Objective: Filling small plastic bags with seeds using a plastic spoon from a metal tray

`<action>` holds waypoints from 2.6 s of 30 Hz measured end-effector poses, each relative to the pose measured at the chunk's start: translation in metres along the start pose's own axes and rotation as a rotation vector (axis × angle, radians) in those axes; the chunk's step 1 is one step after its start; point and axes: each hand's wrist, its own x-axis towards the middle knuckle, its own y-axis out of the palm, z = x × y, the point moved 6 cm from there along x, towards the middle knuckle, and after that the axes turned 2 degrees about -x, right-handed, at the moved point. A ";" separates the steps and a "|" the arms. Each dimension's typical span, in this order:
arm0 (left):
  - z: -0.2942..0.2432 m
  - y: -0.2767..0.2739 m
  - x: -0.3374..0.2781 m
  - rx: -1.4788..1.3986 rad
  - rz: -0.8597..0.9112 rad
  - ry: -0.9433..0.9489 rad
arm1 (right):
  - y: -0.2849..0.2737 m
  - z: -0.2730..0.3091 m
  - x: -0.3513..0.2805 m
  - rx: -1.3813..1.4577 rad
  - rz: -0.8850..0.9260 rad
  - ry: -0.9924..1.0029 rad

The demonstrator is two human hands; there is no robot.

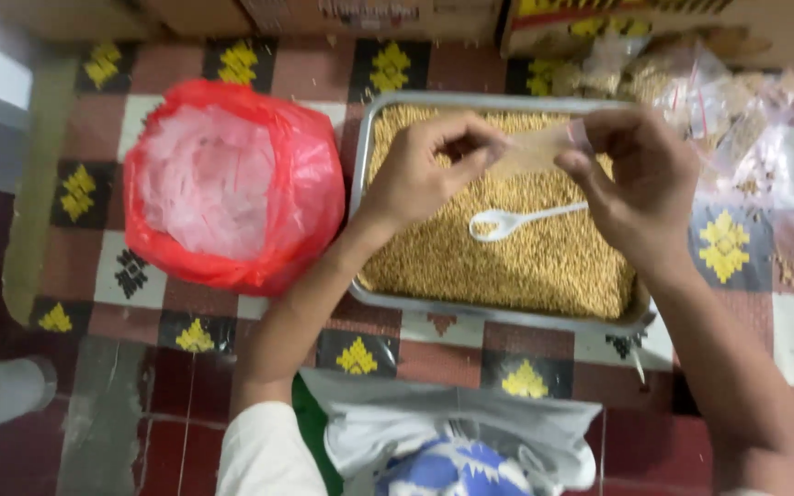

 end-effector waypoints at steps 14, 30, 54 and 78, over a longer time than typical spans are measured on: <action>-0.023 0.016 -0.007 0.027 -0.139 0.206 | 0.044 -0.018 -0.025 0.352 0.143 0.281; 0.016 0.001 0.002 0.217 0.078 0.019 | -0.005 -0.027 0.005 -0.013 0.063 0.001; -0.014 0.082 -0.024 0.147 0.208 0.281 | 0.001 -0.024 -0.040 -0.455 -0.103 -0.333; 0.007 0.058 -0.028 0.939 0.014 0.460 | 0.055 -0.004 -0.027 -0.447 0.588 0.053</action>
